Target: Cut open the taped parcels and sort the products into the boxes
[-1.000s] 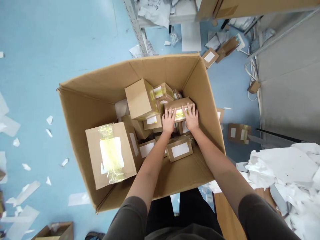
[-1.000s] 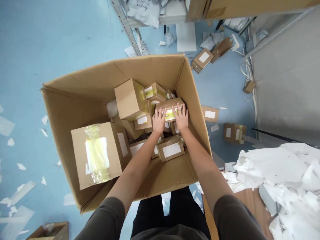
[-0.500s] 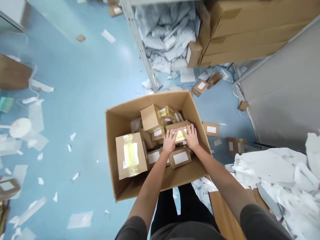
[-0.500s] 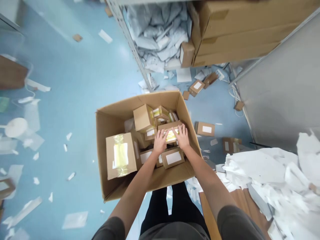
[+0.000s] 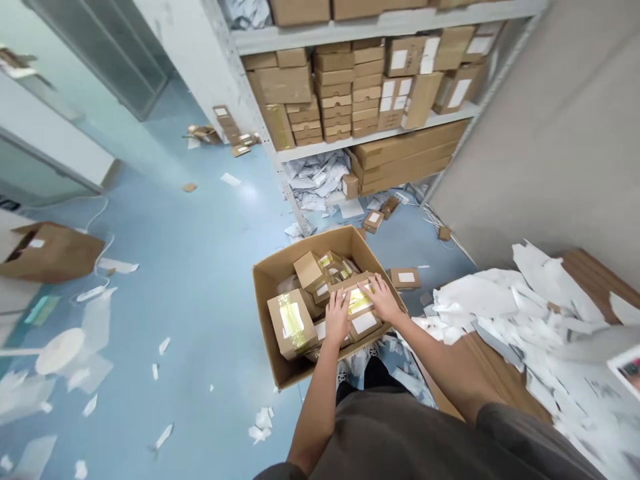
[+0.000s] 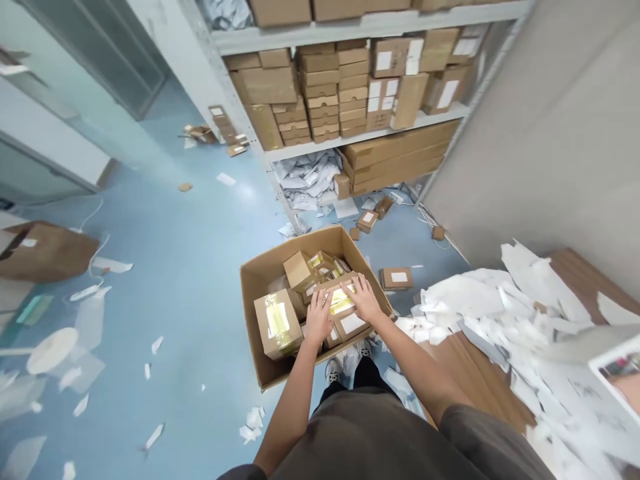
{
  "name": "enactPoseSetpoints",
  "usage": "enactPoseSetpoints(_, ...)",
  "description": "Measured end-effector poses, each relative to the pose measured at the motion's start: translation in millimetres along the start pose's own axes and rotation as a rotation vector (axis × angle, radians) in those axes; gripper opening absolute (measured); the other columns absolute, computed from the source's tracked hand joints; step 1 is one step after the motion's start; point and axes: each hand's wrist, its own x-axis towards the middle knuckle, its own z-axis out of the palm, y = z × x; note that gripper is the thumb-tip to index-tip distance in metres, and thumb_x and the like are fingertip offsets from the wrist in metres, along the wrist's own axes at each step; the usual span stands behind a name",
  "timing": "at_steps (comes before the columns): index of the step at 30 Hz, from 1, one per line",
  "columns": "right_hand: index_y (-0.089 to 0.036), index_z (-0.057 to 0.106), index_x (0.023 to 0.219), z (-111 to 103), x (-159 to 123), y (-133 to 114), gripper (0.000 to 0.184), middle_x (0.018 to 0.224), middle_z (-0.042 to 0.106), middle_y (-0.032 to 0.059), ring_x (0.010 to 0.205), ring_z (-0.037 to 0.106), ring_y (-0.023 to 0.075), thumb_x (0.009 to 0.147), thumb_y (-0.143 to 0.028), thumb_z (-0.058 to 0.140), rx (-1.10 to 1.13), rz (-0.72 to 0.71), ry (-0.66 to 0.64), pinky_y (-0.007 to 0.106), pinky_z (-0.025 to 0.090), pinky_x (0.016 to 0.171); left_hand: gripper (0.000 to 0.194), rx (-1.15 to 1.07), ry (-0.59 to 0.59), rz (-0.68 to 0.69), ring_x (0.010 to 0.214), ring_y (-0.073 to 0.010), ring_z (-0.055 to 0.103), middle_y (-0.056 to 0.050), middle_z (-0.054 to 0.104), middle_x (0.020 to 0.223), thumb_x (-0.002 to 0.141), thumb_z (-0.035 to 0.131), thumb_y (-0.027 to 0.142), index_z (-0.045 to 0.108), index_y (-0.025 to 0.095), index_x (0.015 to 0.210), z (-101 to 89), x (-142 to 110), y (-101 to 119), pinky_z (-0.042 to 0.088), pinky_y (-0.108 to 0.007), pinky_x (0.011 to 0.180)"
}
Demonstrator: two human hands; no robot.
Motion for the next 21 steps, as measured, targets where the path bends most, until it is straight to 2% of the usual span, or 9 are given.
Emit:
enactPoseSetpoints(5, -0.031, 0.034, 0.177, -11, -81, -10, 0.116, 0.181, 0.03, 0.0161, 0.17, 0.011, 0.0433, 0.073, -0.01, 0.081, 0.031, 0.248, 0.139, 0.06, 0.021, 0.133, 0.106, 0.016, -0.031, 0.291, 0.168, -0.041, 0.027, -0.015, 0.035, 0.18, 0.083, 0.072, 0.01, 0.028, 0.03, 0.177, -13.1, -6, 24, 0.045, -0.058, 0.125)
enactPoseSetpoints(8, -0.029, 0.037, 0.176, -10, -140, -9, 0.112, 0.179, 0.031, 0.0177, 0.169, 0.012, 0.044, 0.074, -0.012, 0.082, 0.05, 0.438, 0.217, 0.059, 0.02, 0.133, 0.106, 0.028, -0.077, 0.504, 0.169, -0.0408, 0.025, -0.016, 0.034, 0.181, 0.083, 0.073, 0.011, 0.027, 0.028, 0.177, -10.1, 2, 58, 0.042, -0.058, 0.127)
enactPoseSetpoints(11, -0.026, 0.041, 0.174, -6, -206, -5, 0.105, 0.177, 0.033, 0.0202, 0.168, 0.013, 0.045, 0.078, -0.017, 0.082, 0.073, 0.625, 0.28, 0.061, 0.021, 0.132, 0.102, 0.04, -0.14, 0.7, 0.169, -0.0399, 0.024, -0.017, 0.033, 0.18, 0.084, 0.071, 0.012, 0.03, 0.025, 0.176, -0.5, 5, 111, 0.042, -0.058, 0.127)
enactPoseSetpoints(15, -0.026, 0.043, 0.173, 13, -301, 3, 0.103, 0.175, 0.036, 0.0211, 0.167, 0.017, 0.0469, 0.077, -0.019, 0.082, 0.092, 0.889, 0.327, 0.064, 0.021, 0.131, 0.101, 0.059, -0.239, 0.956, 0.17, -0.0388, 0.022, -0.017, 0.032, 0.181, 0.083, 0.069, 0.01, 0.031, 0.023, 0.176, 22.6, -5, 198, 0.043, -0.056, 0.126)
enactPoseSetpoints(18, -0.027, 0.044, 0.172, 36, -370, 11, 0.104, 0.174, 0.039, 0.0198, 0.166, 0.022, 0.047, 0.075, -0.017, 0.081, 0.1, 1.067, 0.339, 0.065, 0.019, 0.131, 0.102, 0.072, -0.33, 1.12, 0.17, -0.0361, 0.022, -0.016, 0.032, 0.181, 0.082, 0.069, 0.008, 0.031, 0.026, 0.176, 49.6, -18, 266, 0.042, -0.055, 0.127)
enactPoseSetpoints(21, -0.027, 0.042, 0.173, 64, -428, 17, 0.104, 0.174, 0.037, 0.0202, 0.164, 0.024, 0.0474, 0.077, -0.024, 0.082, 0.167, 1.226, 0.331, 0.064, 0.02, 0.13, 0.098, 0.103, -0.429, 1.236, 0.171, -0.0338, 0.022, -0.014, 0.034, 0.181, 0.082, 0.067, 0.004, 0.038, 0.028, 0.172, 87.7, -34, 332, 0.042, -0.056, 0.128)
